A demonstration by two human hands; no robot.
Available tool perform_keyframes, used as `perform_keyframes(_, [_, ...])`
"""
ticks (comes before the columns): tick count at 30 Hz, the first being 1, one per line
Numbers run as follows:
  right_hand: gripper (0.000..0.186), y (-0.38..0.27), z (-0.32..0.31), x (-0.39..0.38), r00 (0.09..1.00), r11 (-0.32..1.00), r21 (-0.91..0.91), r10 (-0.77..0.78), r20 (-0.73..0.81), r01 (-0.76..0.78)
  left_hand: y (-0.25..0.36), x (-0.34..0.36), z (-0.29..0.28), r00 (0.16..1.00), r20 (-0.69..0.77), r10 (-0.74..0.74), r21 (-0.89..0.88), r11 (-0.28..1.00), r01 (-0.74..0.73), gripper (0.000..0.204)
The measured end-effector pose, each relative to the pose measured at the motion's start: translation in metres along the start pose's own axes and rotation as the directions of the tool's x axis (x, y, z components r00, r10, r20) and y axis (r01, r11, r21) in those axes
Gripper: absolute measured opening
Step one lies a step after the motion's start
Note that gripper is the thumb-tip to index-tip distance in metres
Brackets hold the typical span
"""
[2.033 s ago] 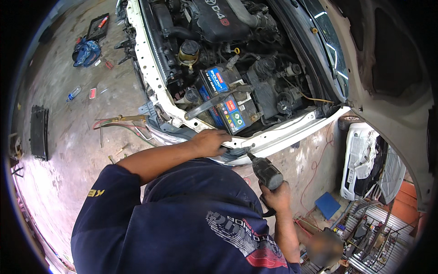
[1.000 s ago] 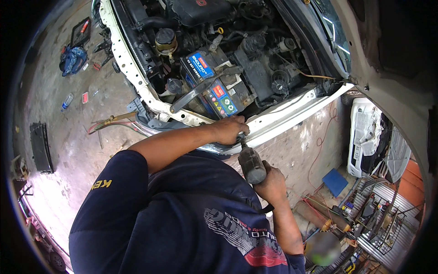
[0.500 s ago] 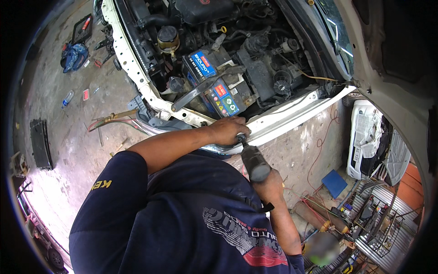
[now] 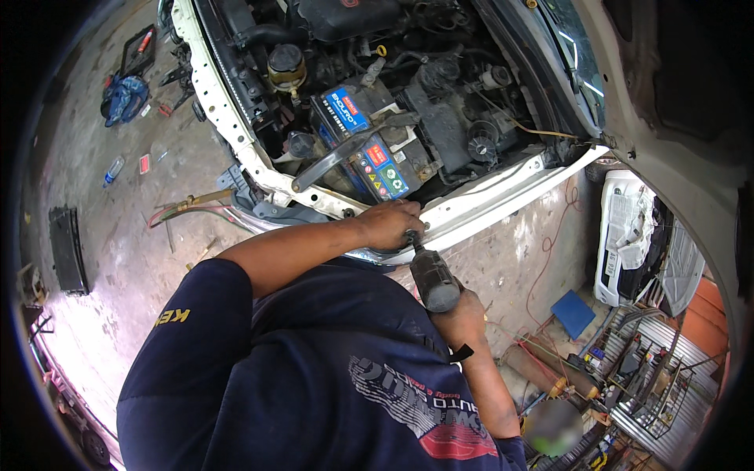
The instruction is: The person hammers a headlight housing onto a vehicle frame and then secures the headlight assembly by using a power drill to drive a screw through a mounting point.
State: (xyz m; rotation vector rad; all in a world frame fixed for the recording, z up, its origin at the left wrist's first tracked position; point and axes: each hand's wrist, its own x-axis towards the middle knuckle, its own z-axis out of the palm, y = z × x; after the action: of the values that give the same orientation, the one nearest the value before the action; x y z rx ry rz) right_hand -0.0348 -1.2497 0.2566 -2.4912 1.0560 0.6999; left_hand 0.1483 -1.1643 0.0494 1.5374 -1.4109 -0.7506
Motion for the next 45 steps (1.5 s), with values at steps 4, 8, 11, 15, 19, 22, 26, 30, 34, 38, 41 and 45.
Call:
perform_keyframes(4, [0.041,0.013,0.006,0.006,1.0,0.998,0.059,-0.029,0.009,0.029,0.0,0.0,0.001,1.0,0.009,-0.023,0.004,1.0,0.023,0.027])
perform_keyframes(8, [0.041,0.021,0.009,0.009,0.999,0.998,0.06,-0.032,0.027,0.03,0.002,0.001,0.0,0.999,0.02,-0.03,0.027,0.999,0.03,0.025])
perform_keyframes(11, [0.041,0.017,0.005,0.007,0.999,0.997,0.071,-0.019,0.044,0.016,-0.001,0.0,0.004,1.0,-0.006,-0.008,0.038,0.999,0.009,0.025])
perform_keyframes(15, [0.043,0.008,0.003,0.002,0.999,0.999,-0.001,-0.039,0.017,0.039,0.001,0.001,0.001,0.999,0.017,-0.037,0.029,0.999,0.037,0.027])
perform_keyframes(19, [0.042,0.011,0.003,-0.001,0.998,0.998,0.036,-0.056,0.008,0.056,0.003,0.001,0.0,1.0,0.007,-0.008,0.021,1.0,0.008,0.027])
perform_keyframes(22, [0.04,-0.002,-0.003,-0.006,0.999,0.999,-0.019,-0.036,0.017,0.036,0.004,0.002,-0.001,0.999,0.027,-0.02,0.051,0.999,0.018,0.026])
perform_keyframes(26, [0.039,-0.004,-0.004,-0.006,0.998,0.998,-0.035,-0.056,0.018,0.057,0.002,0.001,0.0,1.0,0.013,0.0,0.053,0.999,-0.001,0.026])
perform_keyframes(30, [0.04,-0.004,0.0,-0.008,0.998,0.998,-0.024,-0.059,-0.004,0.059,0.005,0.003,-0.003,1.0,0.027,0.013,0.055,0.998,-0.014,0.025])
perform_keyframes(34, [0.046,-0.008,-0.003,-0.009,1.0,0.999,0.037,0.0,0.02,-0.001,0.002,0.004,-0.004,0.994,0.062,0.086,0.086,0.992,-0.091,0.019])
perform_keyframes(38, [0.05,-0.002,0.0,-0.009,1.0,0.998,0.053,0.03,0.008,-0.03,0.001,0.008,-0.004,0.986,0.113,0.125,0.146,0.979,-0.141,0.016])
perform_keyframes(41, [0.05,-0.001,-0.003,-0.013,1.0,0.997,0.068,0.025,-0.007,-0.024,-0.004,0.012,-0.002,0.98,0.17,0.102,0.169,0.977,-0.131,0.016])
perform_keyframes(45, [0.038,0.036,0.011,-0.022,0.999,0.964,0.263,-0.018,-0.04,0.028,0.006,0.009,-0.023,1.0,0.013,-0.025,-0.017,1.0,0.025,0.014])
